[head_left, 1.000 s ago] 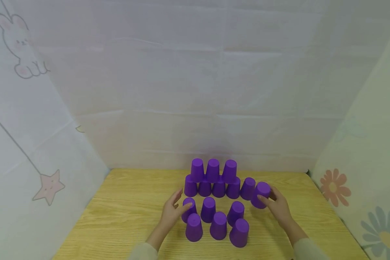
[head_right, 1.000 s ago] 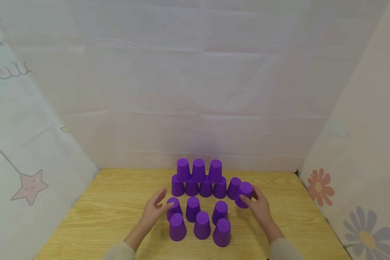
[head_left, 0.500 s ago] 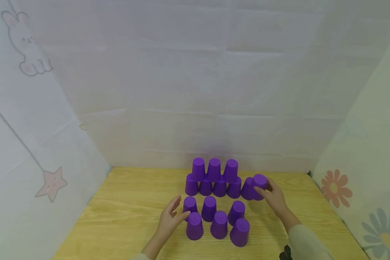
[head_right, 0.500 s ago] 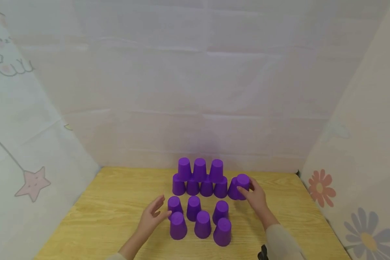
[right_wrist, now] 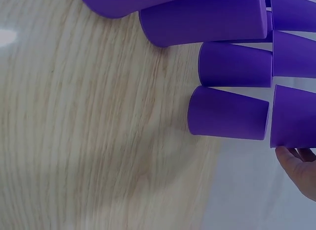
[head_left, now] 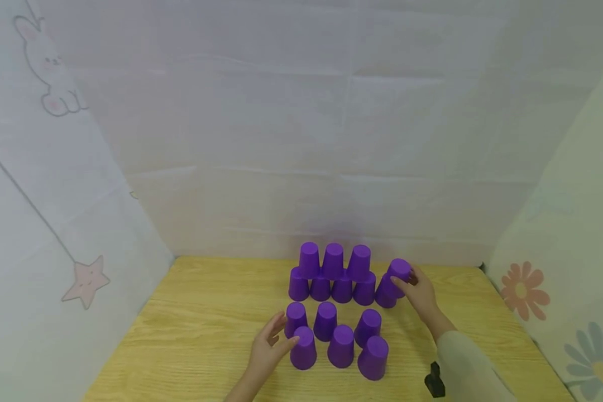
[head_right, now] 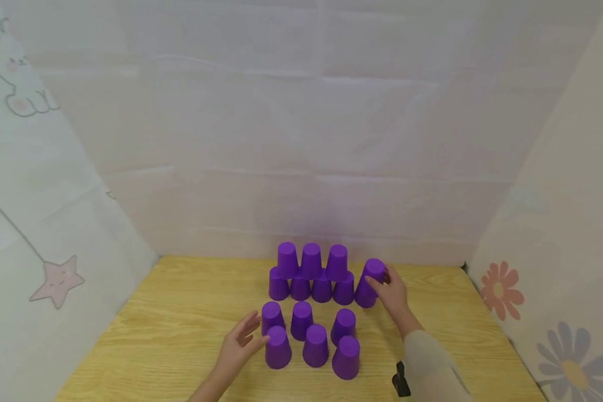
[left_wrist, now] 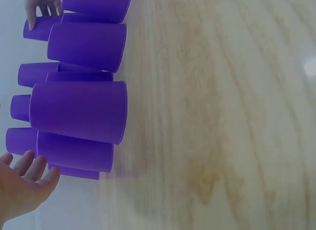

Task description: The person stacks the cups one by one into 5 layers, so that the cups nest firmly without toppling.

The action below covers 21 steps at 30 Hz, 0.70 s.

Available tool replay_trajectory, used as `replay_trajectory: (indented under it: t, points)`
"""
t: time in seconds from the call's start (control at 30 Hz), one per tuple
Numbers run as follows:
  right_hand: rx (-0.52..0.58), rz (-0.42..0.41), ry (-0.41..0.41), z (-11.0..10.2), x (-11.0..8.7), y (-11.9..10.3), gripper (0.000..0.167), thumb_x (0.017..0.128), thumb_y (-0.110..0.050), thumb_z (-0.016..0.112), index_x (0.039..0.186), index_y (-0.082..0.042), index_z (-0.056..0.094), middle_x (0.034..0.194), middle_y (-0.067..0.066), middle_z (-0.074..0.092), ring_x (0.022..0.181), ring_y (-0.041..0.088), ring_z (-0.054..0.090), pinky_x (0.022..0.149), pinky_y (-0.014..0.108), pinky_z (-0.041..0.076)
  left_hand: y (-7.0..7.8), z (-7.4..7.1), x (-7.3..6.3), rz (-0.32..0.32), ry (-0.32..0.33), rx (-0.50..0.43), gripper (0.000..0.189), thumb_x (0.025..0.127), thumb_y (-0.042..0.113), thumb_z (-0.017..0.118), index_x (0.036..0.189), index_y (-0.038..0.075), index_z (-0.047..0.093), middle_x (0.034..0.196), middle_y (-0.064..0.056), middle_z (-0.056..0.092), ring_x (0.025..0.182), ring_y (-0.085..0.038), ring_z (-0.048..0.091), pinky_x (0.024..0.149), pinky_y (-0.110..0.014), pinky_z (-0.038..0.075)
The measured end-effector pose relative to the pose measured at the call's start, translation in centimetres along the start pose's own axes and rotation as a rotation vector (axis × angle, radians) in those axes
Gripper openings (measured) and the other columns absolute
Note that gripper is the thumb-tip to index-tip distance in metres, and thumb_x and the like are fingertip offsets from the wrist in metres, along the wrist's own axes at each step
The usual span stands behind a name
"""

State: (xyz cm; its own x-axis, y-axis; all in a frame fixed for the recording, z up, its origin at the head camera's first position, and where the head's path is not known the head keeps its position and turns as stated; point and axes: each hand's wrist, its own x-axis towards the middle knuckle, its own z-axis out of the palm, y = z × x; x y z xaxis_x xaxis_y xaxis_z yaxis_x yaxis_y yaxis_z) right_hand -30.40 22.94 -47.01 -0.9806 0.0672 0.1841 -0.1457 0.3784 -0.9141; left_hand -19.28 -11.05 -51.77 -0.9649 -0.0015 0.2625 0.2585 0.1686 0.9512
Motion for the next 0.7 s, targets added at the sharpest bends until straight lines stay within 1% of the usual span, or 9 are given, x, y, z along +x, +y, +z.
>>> replay_trajectory:
  t: [0.17,0.33,0.47,0.6,0.7]
  points:
    - [0.017,0.037,-0.018,0.5,0.7,-0.3,0.061,0.078,-0.026,0.064,0.127,-0.003,0.036,0.12,0.023,0.043,0.11,0.035,0.039,0.09,0.044,0.034,-0.3,0.4,-0.5,-0.008,-0.001,-0.035,0.061,0.073,0.013,0.069,0.124,-0.005,0.04,0.115,-0.022,0.049,0.105,-0.04,0.044,0.085,-0.055,0.033]
    - [0.026,0.06,-0.02,0.8,1.2,-0.6,0.062,0.079,-0.024,0.063,0.128,-0.001,0.034,0.121,0.024,0.041,0.11,0.035,0.039,0.089,0.045,0.035,-0.5,0.8,-0.8,-0.03,-0.024,-0.046,0.062,0.072,0.013,0.07,0.123,-0.005,0.041,0.115,-0.022,0.05,0.105,-0.041,0.043,0.087,-0.054,0.033]
    - [0.034,0.064,-0.015,1.0,1.7,-0.9,0.06,0.079,-0.022,0.063,0.127,0.001,0.034,0.12,0.025,0.041,0.108,0.036,0.04,0.088,0.045,0.036,-0.5,1.1,-1.0,-0.044,-0.053,-0.04,0.063,0.071,0.013,0.071,0.123,-0.004,0.041,0.116,-0.021,0.049,0.105,-0.04,0.043,0.086,-0.054,0.033]
    - [0.048,0.063,-0.017,1.3,2.1,-1.0,0.059,0.079,-0.019,0.063,0.126,0.002,0.035,0.121,0.026,0.041,0.109,0.037,0.04,0.089,0.045,0.035,-0.6,1.5,-1.2,-0.039,-0.075,-0.013,0.064,0.07,0.014,0.072,0.123,-0.003,0.042,0.118,-0.021,0.047,0.105,-0.036,0.045,0.084,-0.054,0.034]
    - [0.056,0.069,-0.023,1.4,2.2,-1.0,0.059,0.08,-0.018,0.062,0.127,0.003,0.034,0.122,0.026,0.039,0.11,0.039,0.038,0.09,0.047,0.034,-0.7,1.9,-1.1,-0.032,-0.083,0.004,0.064,0.069,0.015,0.072,0.123,-0.004,0.042,0.117,-0.02,0.048,0.102,-0.034,0.047,0.083,-0.052,0.037]
